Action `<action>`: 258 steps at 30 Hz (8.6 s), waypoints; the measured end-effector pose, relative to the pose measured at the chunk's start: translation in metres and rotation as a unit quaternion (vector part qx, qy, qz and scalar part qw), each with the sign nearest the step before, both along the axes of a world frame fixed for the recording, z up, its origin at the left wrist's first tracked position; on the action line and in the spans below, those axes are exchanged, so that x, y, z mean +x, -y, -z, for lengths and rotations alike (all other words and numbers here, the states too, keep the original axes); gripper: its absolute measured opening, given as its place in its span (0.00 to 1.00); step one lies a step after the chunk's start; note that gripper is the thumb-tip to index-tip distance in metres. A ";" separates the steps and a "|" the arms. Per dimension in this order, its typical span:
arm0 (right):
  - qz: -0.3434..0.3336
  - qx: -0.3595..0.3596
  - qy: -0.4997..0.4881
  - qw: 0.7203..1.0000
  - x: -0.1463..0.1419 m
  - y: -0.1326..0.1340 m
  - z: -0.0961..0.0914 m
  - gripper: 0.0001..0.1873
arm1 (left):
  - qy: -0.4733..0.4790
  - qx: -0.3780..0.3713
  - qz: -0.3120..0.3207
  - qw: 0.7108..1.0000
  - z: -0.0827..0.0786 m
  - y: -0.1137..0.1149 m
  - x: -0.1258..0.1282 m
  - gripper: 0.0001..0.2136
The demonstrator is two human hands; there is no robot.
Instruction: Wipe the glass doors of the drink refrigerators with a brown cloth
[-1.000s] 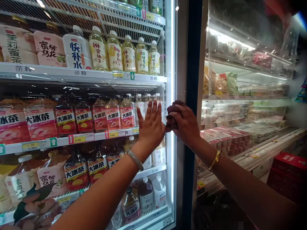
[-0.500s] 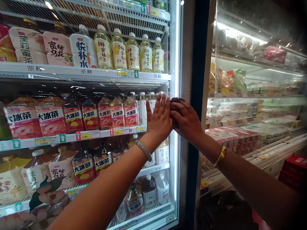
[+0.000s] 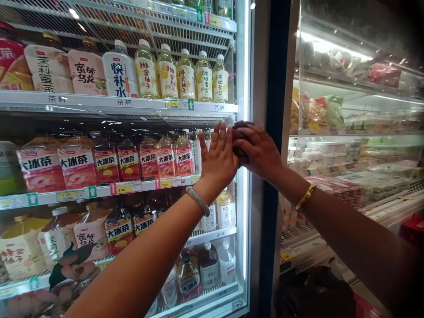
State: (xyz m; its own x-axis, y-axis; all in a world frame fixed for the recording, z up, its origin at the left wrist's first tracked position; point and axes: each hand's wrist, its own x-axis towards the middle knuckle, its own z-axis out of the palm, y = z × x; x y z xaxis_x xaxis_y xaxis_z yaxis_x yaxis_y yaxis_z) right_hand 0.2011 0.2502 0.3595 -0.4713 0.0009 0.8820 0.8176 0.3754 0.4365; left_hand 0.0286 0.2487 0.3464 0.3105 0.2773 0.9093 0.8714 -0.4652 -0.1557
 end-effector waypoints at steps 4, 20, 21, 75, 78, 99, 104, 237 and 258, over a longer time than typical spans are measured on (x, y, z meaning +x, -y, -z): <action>0.007 0.021 -0.093 0.995 0.012 -0.006 -0.024 0.15 | -0.003 -0.003 0.001 1.000 -0.009 0.000 -0.002 0.35; 0.079 0.011 -0.120 0.990 0.008 -0.004 -0.040 0.18 | -0.009 0.022 0.013 1.000 -0.035 -0.004 -0.004 0.35; 0.091 0.010 -0.118 0.989 0.005 -0.002 -0.037 0.18 | -0.012 0.024 0.014 1.000 -0.036 -0.005 -0.004 0.34; 0.084 0.031 -0.149 0.985 -0.011 -0.004 -0.105 0.22 | 0.000 0.050 -0.025 0.998 -0.114 -0.012 -0.003 0.35; 0.065 0.036 -0.062 0.995 -0.025 -0.002 -0.093 0.19 | 0.004 0.043 -0.021 0.999 -0.115 -0.013 -0.007 0.34; 0.062 -0.006 -0.115 0.991 -0.067 0.010 -0.124 0.24 | 0.034 0.064 -0.016 0.997 -0.122 -0.001 -0.078 0.35; 0.076 -0.003 -0.086 0.993 -0.096 0.014 -0.096 0.23 | 0.027 0.056 -0.039 0.997 -0.118 0.002 -0.088 0.34; -0.098 0.115 -0.018 0.988 -0.251 -0.011 -0.103 0.15 | 0.050 0.106 -0.093 0.989 -0.070 0.022 -0.282 0.34; -0.095 0.126 0.016 0.987 -0.292 0.001 -0.068 0.15 | 0.050 0.106 -0.114 0.987 -0.043 0.027 -0.286 0.32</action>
State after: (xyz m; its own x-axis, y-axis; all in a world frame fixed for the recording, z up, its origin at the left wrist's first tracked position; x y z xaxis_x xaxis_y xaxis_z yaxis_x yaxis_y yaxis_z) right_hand -0.0909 0.2493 0.4275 -0.4688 -0.3084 0.8277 0.7277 0.3963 0.5598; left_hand -0.2574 0.2222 0.3896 0.1682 0.1294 0.9772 0.9655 -0.2214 -0.1369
